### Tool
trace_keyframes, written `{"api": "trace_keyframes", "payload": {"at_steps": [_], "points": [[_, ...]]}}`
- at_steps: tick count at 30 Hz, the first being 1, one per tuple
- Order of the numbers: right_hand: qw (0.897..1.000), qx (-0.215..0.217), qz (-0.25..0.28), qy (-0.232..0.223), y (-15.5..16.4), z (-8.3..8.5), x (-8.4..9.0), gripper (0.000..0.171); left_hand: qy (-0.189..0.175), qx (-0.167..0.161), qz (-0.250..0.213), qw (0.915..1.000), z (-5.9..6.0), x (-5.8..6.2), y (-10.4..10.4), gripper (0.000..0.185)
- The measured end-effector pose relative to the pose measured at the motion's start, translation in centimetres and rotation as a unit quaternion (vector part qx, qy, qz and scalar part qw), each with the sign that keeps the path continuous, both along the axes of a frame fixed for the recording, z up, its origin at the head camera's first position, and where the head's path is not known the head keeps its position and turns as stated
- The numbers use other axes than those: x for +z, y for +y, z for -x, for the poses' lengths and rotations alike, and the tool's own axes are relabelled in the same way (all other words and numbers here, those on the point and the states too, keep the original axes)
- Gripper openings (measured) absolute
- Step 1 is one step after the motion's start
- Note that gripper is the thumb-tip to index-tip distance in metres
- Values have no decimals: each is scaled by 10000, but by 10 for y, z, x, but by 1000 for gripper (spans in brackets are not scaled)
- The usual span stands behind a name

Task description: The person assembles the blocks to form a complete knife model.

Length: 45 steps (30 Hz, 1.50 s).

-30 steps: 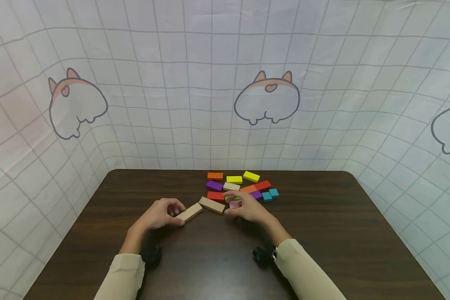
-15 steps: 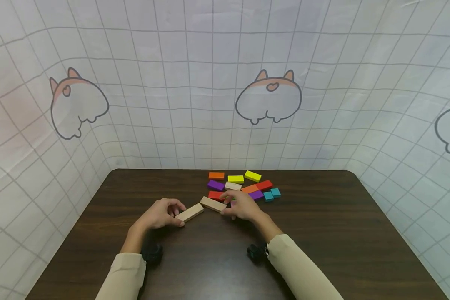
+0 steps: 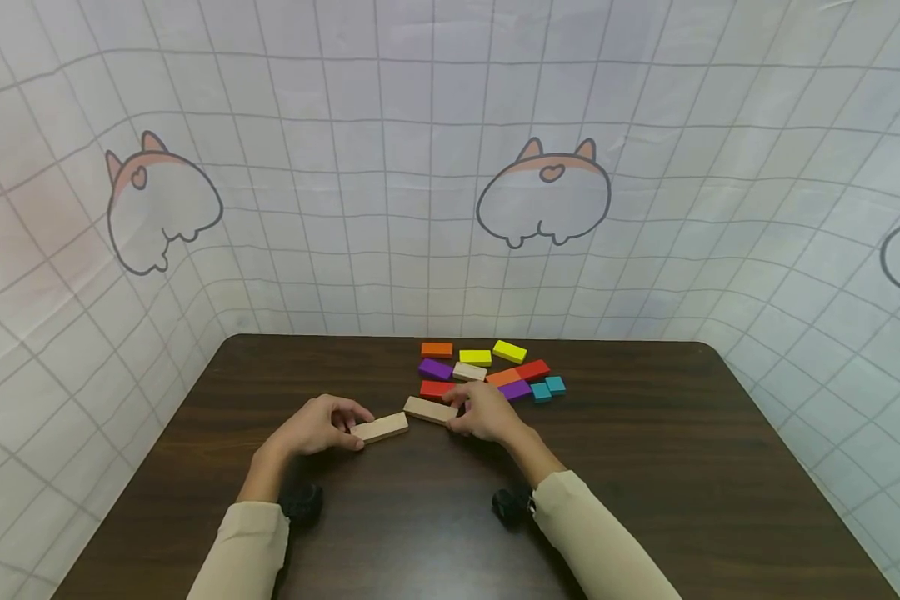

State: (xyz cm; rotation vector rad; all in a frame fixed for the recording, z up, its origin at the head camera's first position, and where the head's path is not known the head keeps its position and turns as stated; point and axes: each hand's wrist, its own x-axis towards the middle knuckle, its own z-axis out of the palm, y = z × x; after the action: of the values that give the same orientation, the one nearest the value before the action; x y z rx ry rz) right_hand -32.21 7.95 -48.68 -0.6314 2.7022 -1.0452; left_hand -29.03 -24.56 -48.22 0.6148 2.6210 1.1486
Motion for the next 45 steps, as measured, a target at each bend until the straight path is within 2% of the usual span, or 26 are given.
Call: {"api": "trace_keyframes", "payload": {"at_steps": [6,15,22,30,39,45], "points": [[9993,80,349,-103,5,-5,1,33,-34,9,32,10000,2,-1,-5,31],[9936,494,962,-318,21,-12,1,33,-30,16,95,9999,1,0,-8,32],[9940,605,813,-415,33,-17,-2,29,32,-8,90,10000,0,3,-8,32],[9934,714,746,-502,33,-21,-6,29,16,-32,-74,10000,-1,2,-9,32],[9921,583,869,-685,29,-25,-5,28,-7,30,-29,10000,-2,1,-9,31],[9950,484,670,-556,29,-27,-2,28,1,45,51,10000,-1,1,-10,31]]}}
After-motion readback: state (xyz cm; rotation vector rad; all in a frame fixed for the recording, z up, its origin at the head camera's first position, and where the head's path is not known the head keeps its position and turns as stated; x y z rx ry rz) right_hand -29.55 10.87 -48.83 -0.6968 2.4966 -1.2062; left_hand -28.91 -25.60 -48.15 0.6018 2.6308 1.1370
